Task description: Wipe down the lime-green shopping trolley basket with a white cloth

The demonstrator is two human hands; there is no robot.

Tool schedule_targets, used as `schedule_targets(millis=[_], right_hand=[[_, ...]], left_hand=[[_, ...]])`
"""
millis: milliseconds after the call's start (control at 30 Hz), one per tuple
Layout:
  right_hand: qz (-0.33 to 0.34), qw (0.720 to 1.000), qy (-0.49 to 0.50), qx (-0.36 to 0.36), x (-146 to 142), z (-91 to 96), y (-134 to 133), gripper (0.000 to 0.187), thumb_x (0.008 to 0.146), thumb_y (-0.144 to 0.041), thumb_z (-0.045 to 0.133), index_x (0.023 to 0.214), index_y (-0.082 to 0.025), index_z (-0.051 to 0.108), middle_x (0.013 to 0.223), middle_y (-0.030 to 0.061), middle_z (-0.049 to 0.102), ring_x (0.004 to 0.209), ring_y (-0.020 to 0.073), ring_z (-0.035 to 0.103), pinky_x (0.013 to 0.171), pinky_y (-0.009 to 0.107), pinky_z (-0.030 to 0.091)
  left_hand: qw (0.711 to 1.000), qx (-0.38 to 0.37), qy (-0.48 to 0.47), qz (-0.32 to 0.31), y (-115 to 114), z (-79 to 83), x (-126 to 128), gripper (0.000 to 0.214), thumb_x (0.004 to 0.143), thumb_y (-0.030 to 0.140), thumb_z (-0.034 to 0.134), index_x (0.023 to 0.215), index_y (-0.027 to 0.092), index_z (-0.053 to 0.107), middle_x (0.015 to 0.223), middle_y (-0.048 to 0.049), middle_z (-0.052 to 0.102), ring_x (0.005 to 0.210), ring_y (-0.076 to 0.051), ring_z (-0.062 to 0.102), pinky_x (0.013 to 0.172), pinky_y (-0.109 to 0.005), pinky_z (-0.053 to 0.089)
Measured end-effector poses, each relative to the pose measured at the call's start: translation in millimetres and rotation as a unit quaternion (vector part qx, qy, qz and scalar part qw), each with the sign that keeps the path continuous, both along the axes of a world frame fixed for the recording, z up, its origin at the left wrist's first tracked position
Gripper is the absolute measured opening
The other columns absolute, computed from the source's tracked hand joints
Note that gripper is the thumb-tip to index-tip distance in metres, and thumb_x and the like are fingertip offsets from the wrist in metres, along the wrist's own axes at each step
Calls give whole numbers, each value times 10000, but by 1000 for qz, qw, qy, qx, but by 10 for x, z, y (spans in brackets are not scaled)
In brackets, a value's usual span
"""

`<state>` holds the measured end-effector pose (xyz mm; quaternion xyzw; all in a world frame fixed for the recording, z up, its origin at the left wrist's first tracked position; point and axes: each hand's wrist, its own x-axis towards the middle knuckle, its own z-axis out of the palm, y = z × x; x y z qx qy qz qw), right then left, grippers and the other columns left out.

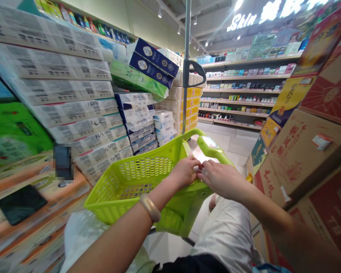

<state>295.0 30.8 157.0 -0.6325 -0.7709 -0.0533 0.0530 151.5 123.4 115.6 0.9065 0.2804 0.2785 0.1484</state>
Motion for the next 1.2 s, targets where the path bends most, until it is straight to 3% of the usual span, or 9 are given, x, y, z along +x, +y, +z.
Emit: schedule_targets(millis=[200, 400, 600, 800, 867, 1067, 1200], right_hand=[[17, 999, -39, -5, -76, 19, -39, 406, 963, -471, 395, 1181, -172, 562, 1100, 137, 643, 877, 242, 663, 686, 323, 423], [47, 997, -35, -43, -114, 50, -164, 427, 952, -523, 364, 996, -181, 615, 865, 83, 713, 784, 228, 677, 647, 297, 379], [42, 997, -38, -46, -157, 43, -241, 422, 949, -528, 356, 937, -195, 615, 810, 61, 712, 755, 217, 670, 633, 286, 354], [52, 998, -30, -30, -213, 19, -352, 413, 940, -529, 377, 964, -194, 619, 827, 75, 705, 760, 225, 664, 631, 291, 347], [60, 997, -28, -25, -238, 27, -403, 377, 925, -519, 424, 964, -197, 617, 829, 70, 701, 757, 228, 660, 627, 291, 345], [82, 996, -12, -37, -251, 29, -461, 285, 887, -479, 527, 887, -209, 620, 823, 42, 692, 755, 212, 639, 651, 287, 353], [68, 997, 26, -40, -194, 68, -465, 346, 851, -515, 567, 967, -195, 629, 916, 74, 682, 848, 226, 631, 688, 291, 369]], left_hand=[[998, 18, 3, 57, 104, -4, 11, 169, 774, 76, 577, 855, 197, 664, 858, -28, 631, 839, -181, 627, 822, -325, 512], [999, 14, 7, -52, 62, -32, -85, 180, 752, 128, 659, 897, 218, 716, 898, -22, 651, 817, -151, 646, 794, -262, 524], [999, 36, 24, 20, 350, 11, -84, 195, 756, 77, 632, 853, 212, 734, 923, -33, 682, 844, -162, 663, 852, -304, 531], [996, -28, -15, -83, 43, 29, -262, 153, 770, 111, 637, 849, 207, 727, 899, -18, 681, 840, -136, 662, 837, -258, 526], [996, -24, -23, -80, 16, 16, -251, 161, 768, 100, 631, 851, 202, 725, 897, -19, 676, 835, -134, 658, 828, -251, 525], [1000, 3, -18, 18, 224, -25, -106, 216, 745, 52, 610, 832, 212, 728, 885, -16, 654, 829, -149, 651, 839, -284, 522], [995, -53, -37, -71, 60, 13, -198, 178, 749, 97, 618, 850, 203, 720, 892, -15, 656, 830, -134, 647, 805, -247, 513]])
